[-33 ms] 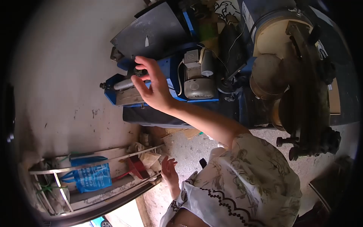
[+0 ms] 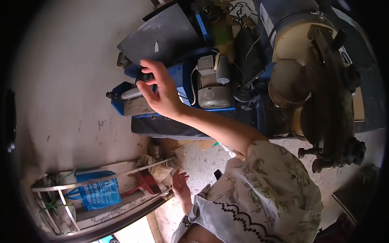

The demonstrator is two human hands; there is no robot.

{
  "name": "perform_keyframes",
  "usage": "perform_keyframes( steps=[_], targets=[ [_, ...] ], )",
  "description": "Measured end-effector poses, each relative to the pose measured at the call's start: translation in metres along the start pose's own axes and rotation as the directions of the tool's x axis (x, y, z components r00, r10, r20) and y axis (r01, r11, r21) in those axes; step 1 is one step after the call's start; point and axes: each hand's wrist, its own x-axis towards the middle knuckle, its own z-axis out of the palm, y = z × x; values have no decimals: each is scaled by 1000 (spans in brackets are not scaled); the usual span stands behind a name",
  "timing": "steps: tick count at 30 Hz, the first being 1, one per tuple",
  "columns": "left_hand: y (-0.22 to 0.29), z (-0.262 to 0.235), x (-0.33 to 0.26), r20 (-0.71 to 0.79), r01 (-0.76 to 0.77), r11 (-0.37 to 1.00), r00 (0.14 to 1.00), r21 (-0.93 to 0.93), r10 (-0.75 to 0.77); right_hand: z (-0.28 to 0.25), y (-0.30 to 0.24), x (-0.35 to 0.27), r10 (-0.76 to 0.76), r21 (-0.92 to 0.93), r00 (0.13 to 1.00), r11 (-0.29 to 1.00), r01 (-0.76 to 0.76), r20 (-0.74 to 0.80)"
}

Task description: Cleaning and inspecting small circular shoe components using a cloth and a scraping tool.

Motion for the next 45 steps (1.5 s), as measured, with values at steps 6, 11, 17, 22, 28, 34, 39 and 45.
perform_keyframes(
  steps=[6, 11, 17, 22, 28, 34, 39, 45],
  targets=[
    [-11, -49, 98, -63, -110, 984, 991, 143, 120, 1, 50, 97, -216, -274, 971, 932, 235, 99],
    [23, -46, 170, -17, -170, 973, 984, 156, 175, -65, 107, 220, -461, -571, 886, 742, 352, -54],
    [44, -4, 199, 11, -97, 974, 995, 205, 97, -253, 258, 336, -349, -767, 762, 573, -287, -546],
    [48, 7, 215, 12, -40, 956, 999, 289, 38, -300, 349, 338, 366, -874, 859, 193, -446, -358],
    [119, 50, 228, -42, -10, 856, 998, 518, 37, -292, 419, 321, 627, -924, 720, 1, -382, -296],
    [90, 33, 238, -31, 156, 827, 986, 541, -166, -315, 472, 329, 663, -985, 728, -131, -116, -174],
    [76, 23, 238, -97, 146, 797, 989, 585, -110, -309, 522, 335, 702, -982, 710, -167, 92, -53],
    [53, 15, 233, -163, 147, 762, 985, 630, -56, -308, 563, 337, 768, -964, 640, -166, 206, 4]
  ],
)
